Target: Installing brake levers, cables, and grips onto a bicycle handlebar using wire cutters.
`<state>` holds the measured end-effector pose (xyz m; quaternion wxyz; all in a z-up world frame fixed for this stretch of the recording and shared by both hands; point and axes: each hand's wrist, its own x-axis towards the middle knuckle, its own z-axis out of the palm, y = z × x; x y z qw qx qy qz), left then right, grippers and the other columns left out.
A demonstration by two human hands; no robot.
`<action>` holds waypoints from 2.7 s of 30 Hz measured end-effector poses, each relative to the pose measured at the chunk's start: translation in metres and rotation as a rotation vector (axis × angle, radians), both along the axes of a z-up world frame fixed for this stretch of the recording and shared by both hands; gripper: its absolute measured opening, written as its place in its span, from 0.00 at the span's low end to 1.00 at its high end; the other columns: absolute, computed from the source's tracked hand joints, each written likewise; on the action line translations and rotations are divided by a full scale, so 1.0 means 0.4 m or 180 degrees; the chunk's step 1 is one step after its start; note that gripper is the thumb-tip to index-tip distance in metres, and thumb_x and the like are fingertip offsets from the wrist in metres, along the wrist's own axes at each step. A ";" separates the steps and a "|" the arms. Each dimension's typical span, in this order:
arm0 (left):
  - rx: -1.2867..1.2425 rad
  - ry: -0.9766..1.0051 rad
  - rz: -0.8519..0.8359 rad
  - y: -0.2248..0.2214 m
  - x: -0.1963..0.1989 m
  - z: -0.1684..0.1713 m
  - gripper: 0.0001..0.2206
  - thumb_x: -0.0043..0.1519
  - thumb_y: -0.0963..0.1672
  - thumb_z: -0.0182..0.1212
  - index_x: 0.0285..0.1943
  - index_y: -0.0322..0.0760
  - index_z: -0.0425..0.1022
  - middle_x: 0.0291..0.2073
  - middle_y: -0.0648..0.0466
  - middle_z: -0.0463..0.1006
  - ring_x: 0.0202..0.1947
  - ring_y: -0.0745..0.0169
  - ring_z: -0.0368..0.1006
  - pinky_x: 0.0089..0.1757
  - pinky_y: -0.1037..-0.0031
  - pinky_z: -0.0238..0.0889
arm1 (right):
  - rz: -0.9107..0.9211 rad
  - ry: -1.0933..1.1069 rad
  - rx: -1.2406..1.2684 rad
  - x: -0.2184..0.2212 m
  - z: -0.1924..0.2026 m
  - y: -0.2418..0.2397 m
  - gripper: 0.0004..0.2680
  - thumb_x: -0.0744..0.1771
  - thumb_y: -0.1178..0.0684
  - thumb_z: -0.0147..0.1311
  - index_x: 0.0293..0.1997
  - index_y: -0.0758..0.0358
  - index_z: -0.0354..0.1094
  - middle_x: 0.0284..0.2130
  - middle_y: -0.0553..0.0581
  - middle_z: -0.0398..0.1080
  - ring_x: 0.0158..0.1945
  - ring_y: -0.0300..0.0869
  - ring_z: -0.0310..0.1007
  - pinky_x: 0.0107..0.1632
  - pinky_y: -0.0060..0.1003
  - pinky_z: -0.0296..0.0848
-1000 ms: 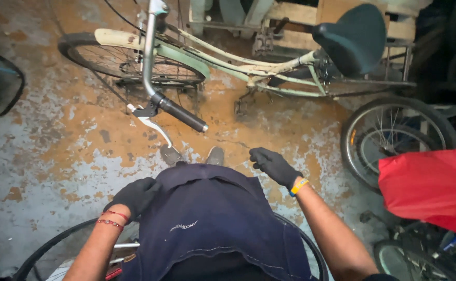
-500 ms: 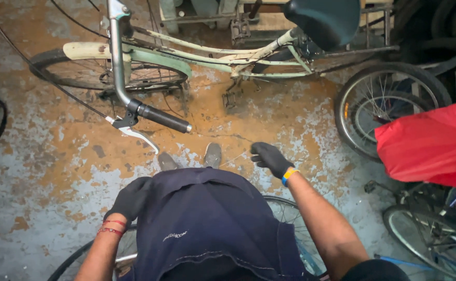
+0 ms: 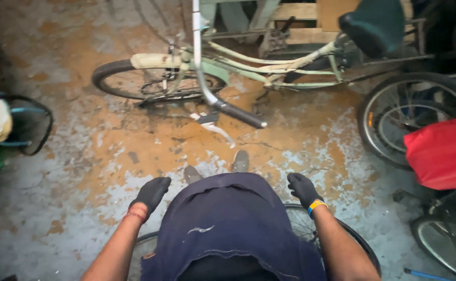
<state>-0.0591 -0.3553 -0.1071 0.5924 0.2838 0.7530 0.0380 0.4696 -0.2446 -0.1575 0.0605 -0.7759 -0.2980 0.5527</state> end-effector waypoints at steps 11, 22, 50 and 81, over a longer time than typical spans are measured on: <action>-0.0065 0.0103 0.0570 -0.126 -0.169 -0.057 0.29 0.62 0.58 0.51 0.65 0.43 0.77 0.52 0.50 0.86 0.54 0.57 0.82 0.62 0.62 0.63 | 0.0394 0.0238 0.0716 -0.326 0.303 0.026 0.20 0.70 0.44 0.56 0.64 0.72 0.67 0.61 0.82 0.66 0.64 0.69 0.68 0.63 0.62 0.69; -0.0174 -0.0140 0.0960 -0.239 -0.164 -0.106 0.27 0.61 0.57 0.52 0.60 0.42 0.80 0.48 0.50 0.87 0.46 0.60 0.85 0.59 0.66 0.66 | 0.0170 0.0014 0.0440 -0.190 0.164 -0.054 0.24 0.70 0.44 0.56 0.68 0.74 0.63 0.63 0.82 0.64 0.63 0.73 0.67 0.62 0.67 0.68; 0.0352 0.0329 -0.0957 -0.192 -0.535 -0.285 0.28 0.70 0.57 0.38 0.77 0.52 0.63 0.76 0.49 0.63 0.78 0.50 0.53 0.74 0.62 0.44 | 0.2399 0.0749 0.0411 -0.968 0.164 0.062 0.13 0.69 0.46 0.55 0.57 0.56 0.76 0.49 0.68 0.78 0.55 0.57 0.78 0.59 0.53 0.74; 0.2060 -0.0874 -0.1383 1.184 -0.683 0.153 0.27 0.68 0.46 0.54 0.78 0.46 0.55 0.67 0.45 0.73 0.63 0.44 0.74 0.63 0.54 0.66 | -0.0469 0.1120 0.1415 -1.523 0.170 0.298 0.12 0.72 0.53 0.51 0.62 0.64 0.71 0.51 0.70 0.77 0.53 0.53 0.77 0.55 0.50 0.77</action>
